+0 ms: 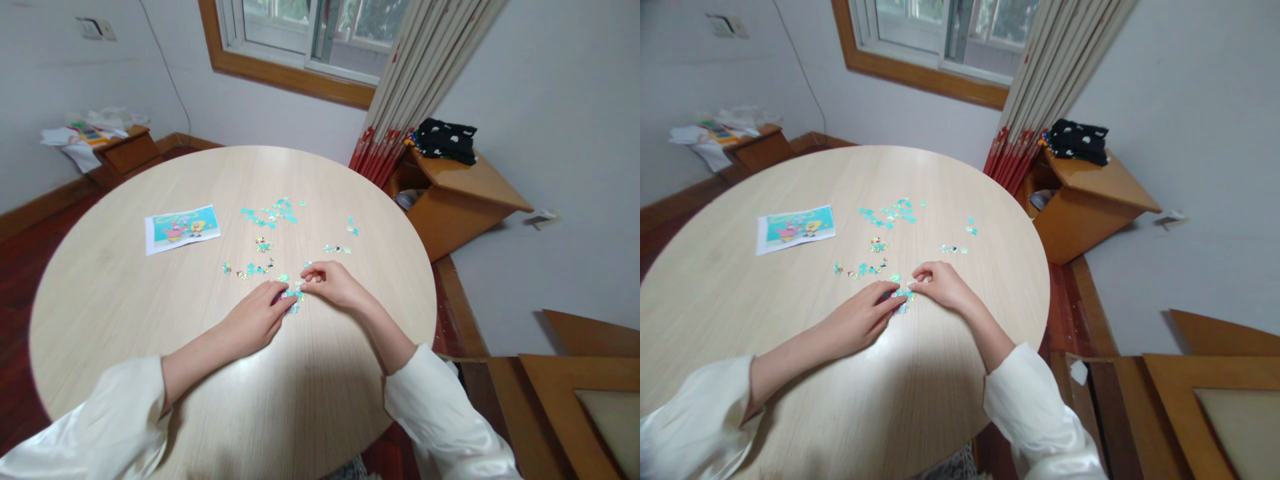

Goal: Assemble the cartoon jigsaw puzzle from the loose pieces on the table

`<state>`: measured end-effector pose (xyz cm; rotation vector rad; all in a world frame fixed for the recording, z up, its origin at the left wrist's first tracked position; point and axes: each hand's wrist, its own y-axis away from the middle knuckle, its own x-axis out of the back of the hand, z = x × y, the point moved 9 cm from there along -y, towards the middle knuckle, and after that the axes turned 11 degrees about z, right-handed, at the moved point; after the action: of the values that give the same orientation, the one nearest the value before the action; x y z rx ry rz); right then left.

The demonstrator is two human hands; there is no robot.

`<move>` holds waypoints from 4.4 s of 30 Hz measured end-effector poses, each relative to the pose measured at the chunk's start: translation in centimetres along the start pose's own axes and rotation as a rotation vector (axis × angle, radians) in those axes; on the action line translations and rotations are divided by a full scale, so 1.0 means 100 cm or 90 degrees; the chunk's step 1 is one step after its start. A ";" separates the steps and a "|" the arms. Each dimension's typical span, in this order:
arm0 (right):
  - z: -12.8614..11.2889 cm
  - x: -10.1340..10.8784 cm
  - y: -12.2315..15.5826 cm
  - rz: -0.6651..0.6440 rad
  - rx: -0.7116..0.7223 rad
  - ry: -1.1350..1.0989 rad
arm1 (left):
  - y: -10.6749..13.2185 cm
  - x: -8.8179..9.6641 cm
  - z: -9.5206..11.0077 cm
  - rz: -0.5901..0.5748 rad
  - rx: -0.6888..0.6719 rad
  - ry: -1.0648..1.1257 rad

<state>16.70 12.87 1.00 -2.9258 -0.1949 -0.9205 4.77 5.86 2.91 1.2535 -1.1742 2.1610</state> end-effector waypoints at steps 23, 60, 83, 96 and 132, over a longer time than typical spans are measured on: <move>-0.022 -0.016 0.001 0.015 0.055 0.214 | -0.002 0.002 0.000 -0.007 0.012 0.006; 0.017 0.045 -0.013 0.149 0.088 0.170 | -0.001 0.002 -0.002 -0.008 0.019 -0.001; 0.027 0.043 -0.017 0.197 -0.019 -0.055 | -0.003 0.004 0.002 0.007 0.004 -0.003; -0.004 -0.018 -0.003 0.006 0.029 -0.113 | -0.003 0.001 0.001 -0.012 0.013 0.016; 0.006 0.033 -0.014 0.196 0.135 0.202 | -0.006 0.011 0.000 0.054 0.028 0.036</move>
<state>19.52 14.67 2.41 -2.4813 0.1614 -1.2044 4.57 6.15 4.09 1.1716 -1.1840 2.2798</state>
